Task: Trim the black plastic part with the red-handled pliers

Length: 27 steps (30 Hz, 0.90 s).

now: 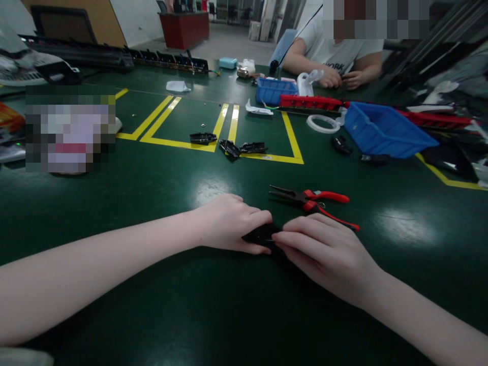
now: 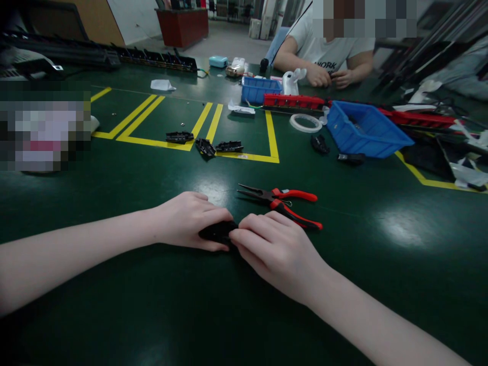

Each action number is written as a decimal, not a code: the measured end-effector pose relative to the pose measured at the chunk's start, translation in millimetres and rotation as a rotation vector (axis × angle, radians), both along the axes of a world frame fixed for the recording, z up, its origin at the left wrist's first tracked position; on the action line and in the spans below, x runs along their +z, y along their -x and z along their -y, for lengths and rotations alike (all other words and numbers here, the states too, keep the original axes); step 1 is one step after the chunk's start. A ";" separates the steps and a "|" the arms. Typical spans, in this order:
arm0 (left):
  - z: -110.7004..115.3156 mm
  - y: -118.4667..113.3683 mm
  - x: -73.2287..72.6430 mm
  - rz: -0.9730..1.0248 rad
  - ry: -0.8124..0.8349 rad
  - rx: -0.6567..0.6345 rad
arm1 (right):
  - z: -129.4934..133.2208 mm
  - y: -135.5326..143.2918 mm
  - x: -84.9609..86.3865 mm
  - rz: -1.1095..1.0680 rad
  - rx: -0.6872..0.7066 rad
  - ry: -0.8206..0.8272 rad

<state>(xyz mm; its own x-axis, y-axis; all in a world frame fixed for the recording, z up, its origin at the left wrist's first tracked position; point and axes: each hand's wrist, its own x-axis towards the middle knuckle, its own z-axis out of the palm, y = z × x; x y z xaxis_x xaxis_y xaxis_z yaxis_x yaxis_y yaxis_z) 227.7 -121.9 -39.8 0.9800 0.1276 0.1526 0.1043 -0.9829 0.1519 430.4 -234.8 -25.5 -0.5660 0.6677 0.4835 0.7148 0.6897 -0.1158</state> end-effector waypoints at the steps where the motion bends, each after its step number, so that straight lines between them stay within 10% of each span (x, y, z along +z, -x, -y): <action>1: 0.1 0.0 0.0 -0.002 -0.004 0.004 | 0.2 0.3 0.4 0.002 0.002 -0.005; 27: -1.9 -1.5 -1.2 0.010 0.029 0.062 | -5.3 5.3 -7.4 -0.041 -0.023 0.046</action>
<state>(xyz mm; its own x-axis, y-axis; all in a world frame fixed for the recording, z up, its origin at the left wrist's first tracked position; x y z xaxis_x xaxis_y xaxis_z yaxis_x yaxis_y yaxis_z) 229.2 -120.0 -41.0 0.9685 0.1928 0.1576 0.1636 -0.9697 0.1812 425.1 -229.5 -32.9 -0.5307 0.7022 0.4747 0.7242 0.6666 -0.1765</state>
